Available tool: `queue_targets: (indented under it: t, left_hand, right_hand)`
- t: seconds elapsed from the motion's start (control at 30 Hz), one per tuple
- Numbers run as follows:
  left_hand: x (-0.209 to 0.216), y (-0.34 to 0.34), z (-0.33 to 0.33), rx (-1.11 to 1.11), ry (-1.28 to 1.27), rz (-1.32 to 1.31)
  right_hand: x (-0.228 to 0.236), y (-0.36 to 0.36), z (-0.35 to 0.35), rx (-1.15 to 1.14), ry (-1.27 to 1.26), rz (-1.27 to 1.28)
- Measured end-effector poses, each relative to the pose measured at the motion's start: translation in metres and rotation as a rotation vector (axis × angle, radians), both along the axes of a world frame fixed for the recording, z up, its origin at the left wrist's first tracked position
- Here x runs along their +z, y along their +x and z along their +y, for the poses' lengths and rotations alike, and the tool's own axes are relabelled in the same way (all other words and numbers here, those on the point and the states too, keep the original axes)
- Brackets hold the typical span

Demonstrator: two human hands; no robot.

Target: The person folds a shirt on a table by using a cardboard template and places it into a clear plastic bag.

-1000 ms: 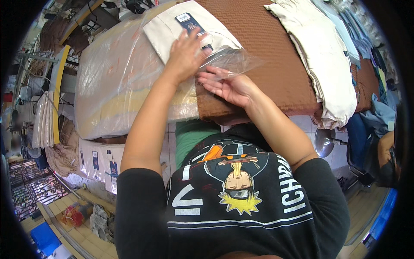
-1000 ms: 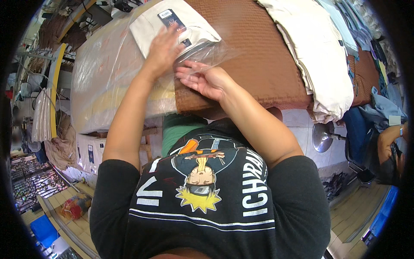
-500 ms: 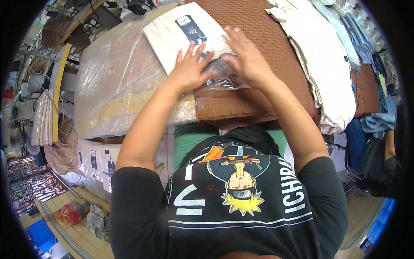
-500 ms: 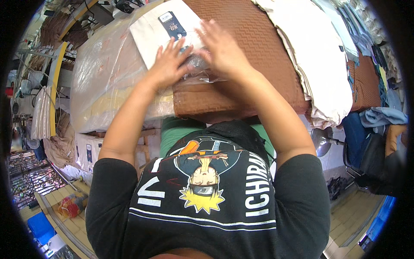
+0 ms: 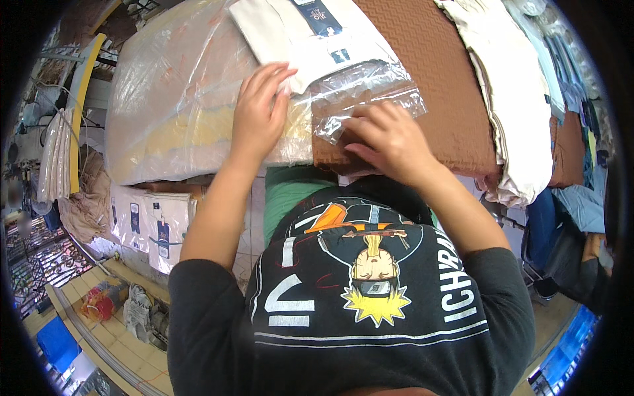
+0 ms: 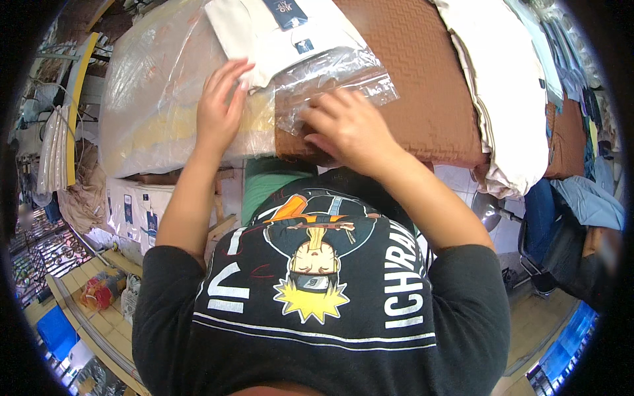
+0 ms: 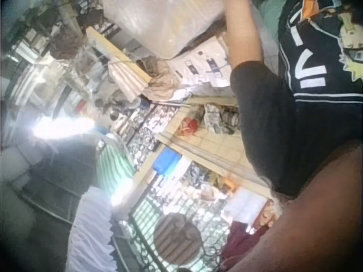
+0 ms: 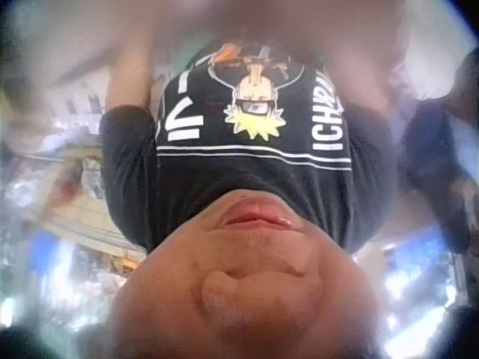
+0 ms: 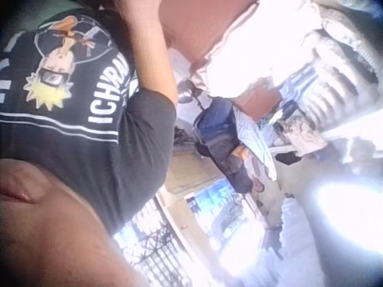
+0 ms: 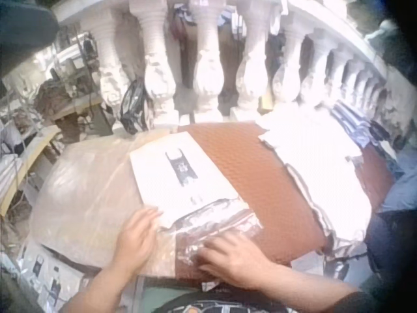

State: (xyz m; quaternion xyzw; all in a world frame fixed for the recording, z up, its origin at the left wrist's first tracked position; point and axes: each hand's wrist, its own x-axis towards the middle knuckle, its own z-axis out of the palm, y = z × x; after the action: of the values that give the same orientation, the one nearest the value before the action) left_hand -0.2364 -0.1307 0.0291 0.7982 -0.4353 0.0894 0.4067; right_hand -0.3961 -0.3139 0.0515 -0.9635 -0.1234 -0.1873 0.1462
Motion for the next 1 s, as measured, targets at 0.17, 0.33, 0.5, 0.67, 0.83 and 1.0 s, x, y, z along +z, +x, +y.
queue_targets:
  t: [0.17,0.33,0.5,0.67,0.83,1.0]
  left_hand:
    - [-0.015,0.044,-0.062,-0.151,0.23,-0.282]
    - [-0.045,0.047,-0.077,-0.149,0.492,-0.371]
    - [-0.047,0.044,-0.084,-0.152,0.513,-0.337]
    - [-0.049,0.044,-0.083,-0.15,0.538,-0.335]
    - [-0.047,0.046,-0.082,-0.161,0.532,-0.298]
    - [-0.049,0.048,-0.083,-0.157,0.511,-0.3]
  right_hand:
    - [-0.028,0.021,0.019,0.048,-0.114,-0.22]
    - [-0.019,0.016,0.033,-0.012,-0.076,-0.297]
    - [-0.025,0.001,0.055,-0.088,0.009,-0.206]
    - [-0.027,-0.005,0.063,-0.069,0.179,-0.117]
    - [-0.01,-0.028,0.057,-0.329,0.892,0.166]
    - [-0.014,-0.035,0.016,-0.519,1.783,0.528]
